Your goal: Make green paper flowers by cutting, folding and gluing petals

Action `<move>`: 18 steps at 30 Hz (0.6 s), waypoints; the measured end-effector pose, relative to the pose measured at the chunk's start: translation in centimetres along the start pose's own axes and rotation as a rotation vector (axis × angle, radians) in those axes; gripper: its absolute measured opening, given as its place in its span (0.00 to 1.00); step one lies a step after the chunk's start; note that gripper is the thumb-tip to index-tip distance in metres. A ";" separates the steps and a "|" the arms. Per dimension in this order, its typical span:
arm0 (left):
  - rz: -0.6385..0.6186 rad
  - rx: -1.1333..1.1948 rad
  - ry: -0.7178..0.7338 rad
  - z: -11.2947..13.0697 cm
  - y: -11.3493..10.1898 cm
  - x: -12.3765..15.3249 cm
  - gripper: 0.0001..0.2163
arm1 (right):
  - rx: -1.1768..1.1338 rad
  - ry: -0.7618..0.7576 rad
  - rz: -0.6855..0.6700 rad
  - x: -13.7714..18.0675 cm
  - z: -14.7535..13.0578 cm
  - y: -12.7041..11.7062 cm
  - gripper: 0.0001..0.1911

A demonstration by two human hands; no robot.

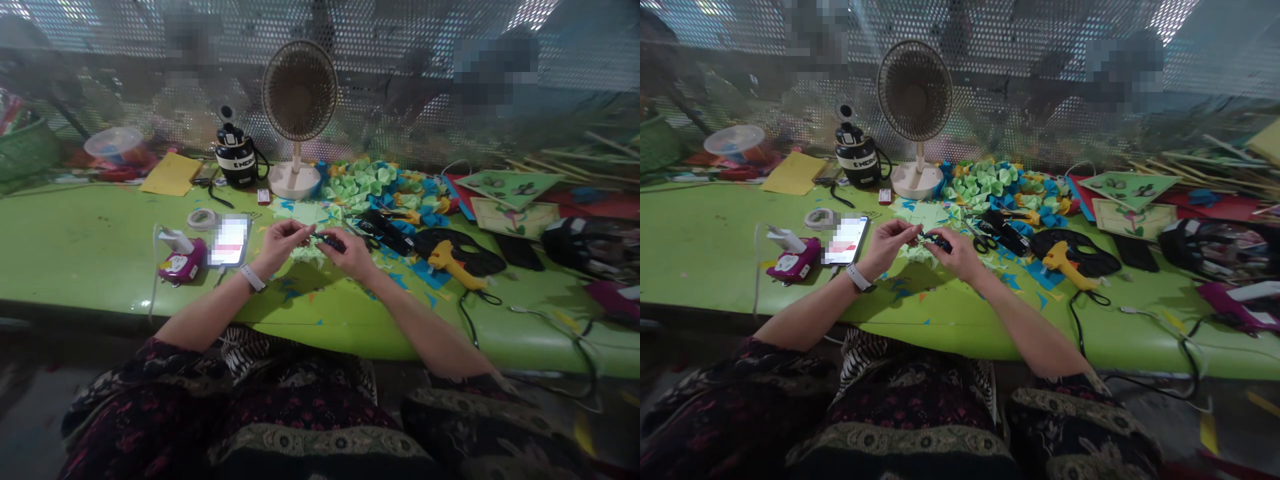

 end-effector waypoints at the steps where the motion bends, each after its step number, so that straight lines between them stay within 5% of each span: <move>1: -0.005 0.002 0.008 0.0 0.0 0.0 0.18 | -0.007 -0.003 0.004 0.0 0.0 0.0 0.18; 18: -0.048 0.018 0.027 0.1 0.2 0.3 0.16 | -0.016 -0.022 -0.054 -0.2 0.4 0.1 0.26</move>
Point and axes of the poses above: each hand's wrist, its own x-axis away from the middle knuckle, its own y-axis out of the palm, z = x × y, the point moved 5 cm from there along -x, towards the middle knuckle, and after that the axes turned 2 degrees about -x, right-handed, at the moved point
